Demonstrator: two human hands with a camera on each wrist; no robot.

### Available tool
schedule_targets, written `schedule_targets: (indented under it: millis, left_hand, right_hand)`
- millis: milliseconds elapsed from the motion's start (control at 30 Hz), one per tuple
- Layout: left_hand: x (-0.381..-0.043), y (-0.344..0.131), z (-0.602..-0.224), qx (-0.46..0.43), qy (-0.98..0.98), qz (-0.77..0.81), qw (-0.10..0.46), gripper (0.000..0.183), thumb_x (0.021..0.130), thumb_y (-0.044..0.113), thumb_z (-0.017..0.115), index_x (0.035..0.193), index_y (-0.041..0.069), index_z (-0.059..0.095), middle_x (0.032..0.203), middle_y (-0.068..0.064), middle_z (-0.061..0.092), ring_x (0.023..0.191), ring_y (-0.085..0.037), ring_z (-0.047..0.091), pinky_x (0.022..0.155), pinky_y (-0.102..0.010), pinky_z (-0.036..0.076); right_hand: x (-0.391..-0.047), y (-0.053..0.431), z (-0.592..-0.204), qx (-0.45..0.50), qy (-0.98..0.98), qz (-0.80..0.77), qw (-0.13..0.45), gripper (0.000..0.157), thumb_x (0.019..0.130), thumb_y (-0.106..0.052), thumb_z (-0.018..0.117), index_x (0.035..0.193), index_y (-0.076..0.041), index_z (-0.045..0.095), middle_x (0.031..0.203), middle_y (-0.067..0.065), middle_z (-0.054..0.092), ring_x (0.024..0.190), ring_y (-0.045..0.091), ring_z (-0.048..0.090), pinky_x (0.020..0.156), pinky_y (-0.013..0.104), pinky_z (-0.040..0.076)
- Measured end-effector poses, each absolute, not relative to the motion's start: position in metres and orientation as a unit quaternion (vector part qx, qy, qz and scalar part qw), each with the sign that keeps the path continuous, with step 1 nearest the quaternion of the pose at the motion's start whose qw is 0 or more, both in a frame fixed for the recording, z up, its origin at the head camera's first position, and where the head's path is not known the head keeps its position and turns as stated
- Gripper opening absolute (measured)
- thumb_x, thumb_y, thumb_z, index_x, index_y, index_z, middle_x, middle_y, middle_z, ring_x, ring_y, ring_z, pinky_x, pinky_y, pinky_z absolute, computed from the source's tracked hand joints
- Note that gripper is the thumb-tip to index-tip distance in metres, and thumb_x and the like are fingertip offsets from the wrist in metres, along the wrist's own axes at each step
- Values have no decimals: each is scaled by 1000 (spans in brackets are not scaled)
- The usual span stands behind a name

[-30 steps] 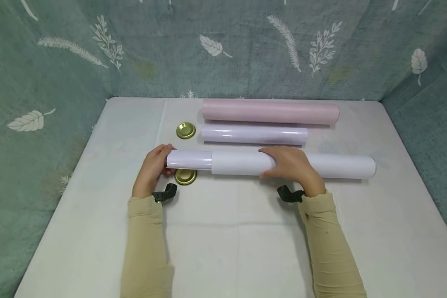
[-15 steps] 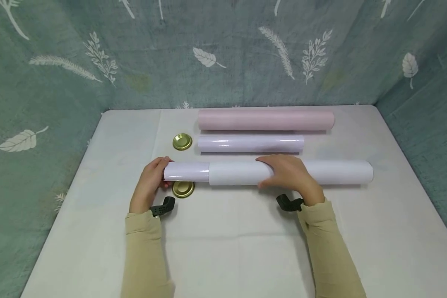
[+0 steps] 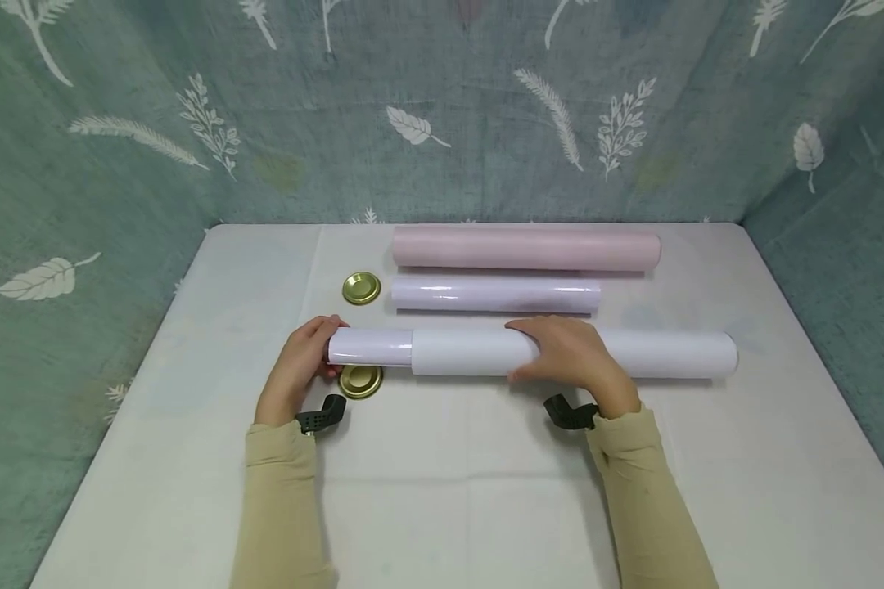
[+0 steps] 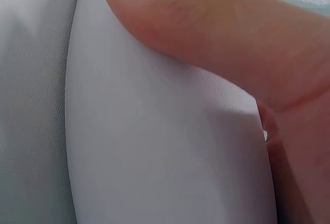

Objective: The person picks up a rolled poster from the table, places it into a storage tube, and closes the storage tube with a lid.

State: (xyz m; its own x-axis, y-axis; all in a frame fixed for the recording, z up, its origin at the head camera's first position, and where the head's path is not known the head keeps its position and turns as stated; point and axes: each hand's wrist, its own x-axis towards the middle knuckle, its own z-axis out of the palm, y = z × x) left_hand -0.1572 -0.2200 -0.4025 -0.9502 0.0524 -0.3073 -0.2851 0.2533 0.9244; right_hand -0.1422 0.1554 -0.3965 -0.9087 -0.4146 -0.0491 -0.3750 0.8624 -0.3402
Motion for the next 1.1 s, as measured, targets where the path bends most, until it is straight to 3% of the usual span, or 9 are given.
schedule_targets:
  millis: [167,367,867,1100]
  left_hand:
    - [-154,-220,-408,-68,781,605,137,40,94,38,41,111,3,50,79,-9,53,55,-14,50,48,-26,43]
    - [-156,-229,-424,-62,792,592,134,47,90,48,45,114,8,51,83,-11,53,58,-15,51,49,-26,43]
    - [-162,-229,-418,-57,812,567,128,52,83,56,51,108,11,54,71,-6,52,45,-14,38,40,-28,33]
    - [-163,-226,-412,-45,826,546,137,50,84,54,50,106,10,55,71,-6,51,45,-15,38,43,-28,36]
  right_hand:
    - [-137,157,-399,-202,964,-164,53,76,57,-62,71,124,-30,52,119,-9,55,105,14,53,78,36,43]
    - [-134,155,-402,-209,963,-164,52,77,58,-62,70,125,-29,50,120,-7,55,106,16,52,80,37,42]
    - [-139,153,-392,-216,962,-160,57,78,59,-63,69,126,-28,50,121,-5,54,107,18,52,79,39,42]
    - [-139,153,-394,-206,962,-167,61,79,58,-63,70,126,-28,50,122,-5,54,107,19,52,79,39,42]
